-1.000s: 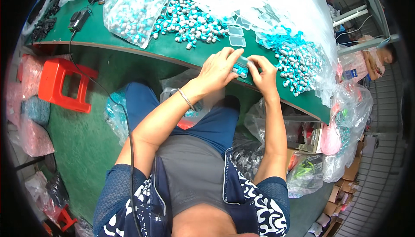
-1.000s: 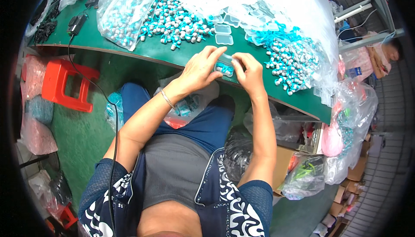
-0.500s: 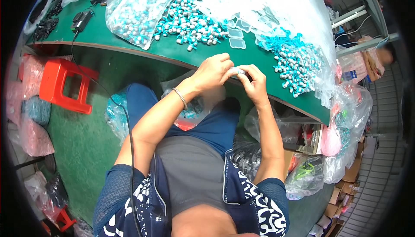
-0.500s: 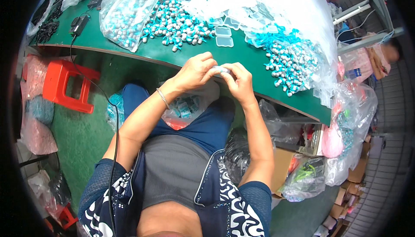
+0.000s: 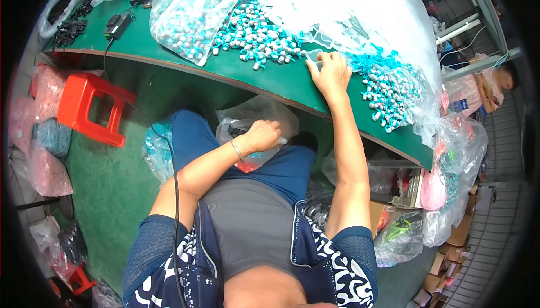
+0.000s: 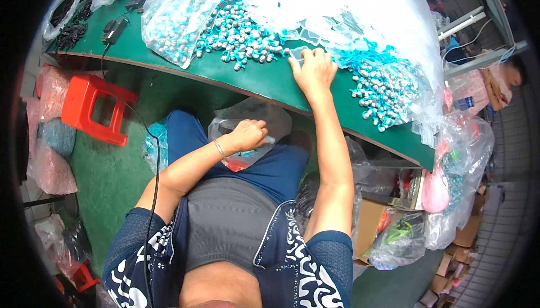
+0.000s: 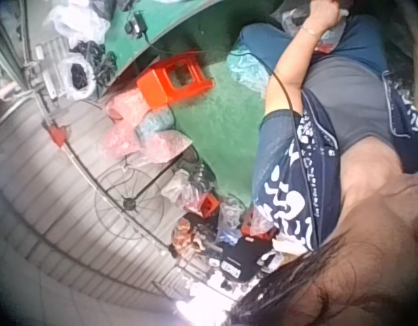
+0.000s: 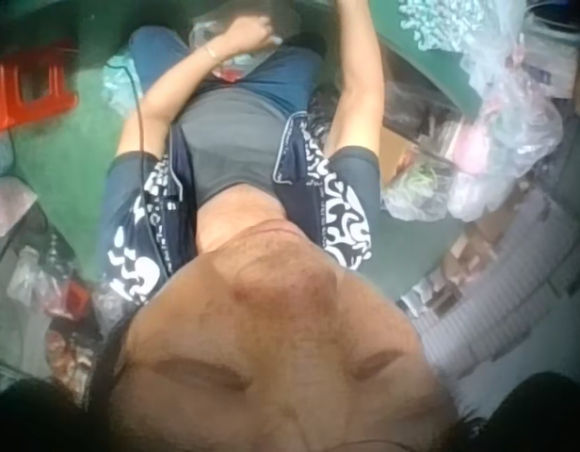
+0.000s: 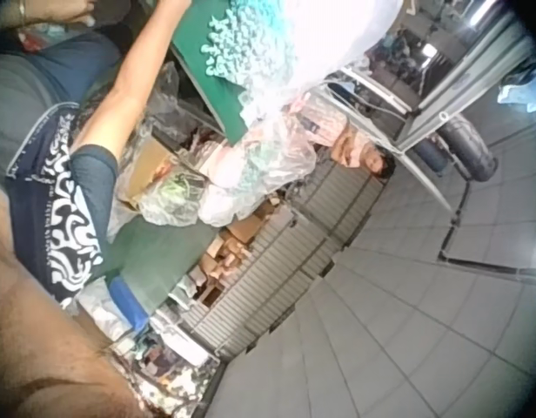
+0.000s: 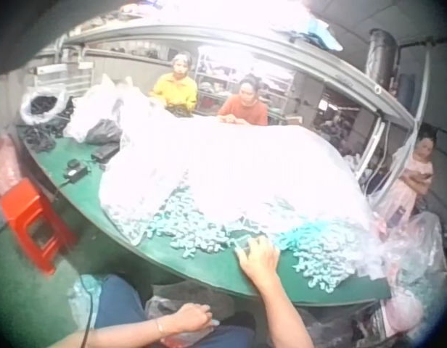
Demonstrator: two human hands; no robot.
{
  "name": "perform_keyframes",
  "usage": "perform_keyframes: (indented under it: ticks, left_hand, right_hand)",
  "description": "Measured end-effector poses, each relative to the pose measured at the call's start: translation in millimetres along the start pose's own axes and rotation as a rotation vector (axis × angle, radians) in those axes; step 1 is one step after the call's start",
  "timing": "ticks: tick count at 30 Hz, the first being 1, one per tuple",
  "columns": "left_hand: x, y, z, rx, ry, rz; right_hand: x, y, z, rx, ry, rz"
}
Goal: Sorting and packaging small blue and white parts into plastic containers.
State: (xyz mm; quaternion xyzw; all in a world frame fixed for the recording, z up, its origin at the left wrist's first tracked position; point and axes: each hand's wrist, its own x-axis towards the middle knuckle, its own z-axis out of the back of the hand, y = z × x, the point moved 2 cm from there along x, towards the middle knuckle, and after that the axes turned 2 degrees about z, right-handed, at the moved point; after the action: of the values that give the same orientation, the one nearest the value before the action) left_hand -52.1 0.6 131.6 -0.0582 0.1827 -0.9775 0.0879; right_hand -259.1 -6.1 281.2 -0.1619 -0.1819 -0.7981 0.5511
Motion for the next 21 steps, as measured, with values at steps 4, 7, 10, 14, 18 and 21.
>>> perform_keyframes:
  ticks: [4,7,10,14,18,21]
  left_hand:
    - [-13.1,8.7,-29.1,0.104,0.188,-0.025]
    - [0.5,-3.1,18.0,-0.168,0.046,-0.133]
    - [14.9,-17.5,91.2,-0.387,-0.275,-0.161]
    - [34.4,-8.7,147.3,-0.253,-0.593,-0.018]
    - [53.3,-2.8,154.9,-0.157,-0.720,0.050]
    - [67.4,-1.1,144.0,-0.175,-0.676,-0.014]
  right_hand:
    - [-18.7,-9.3,10.6,0.111,-0.041,0.144]
    - [-35.5,-16.4,23.2,0.198,-0.053,0.219]
    - [-44.1,-16.7,32.5,0.267,-0.038,0.284]
    - [-48.9,-18.7,35.1,0.336,-0.046,0.358]
    - [-45.2,-27.2,33.2,0.398,-0.042,0.430]
    - [-29.9,-32.5,28.1,0.554,-0.056,0.362]
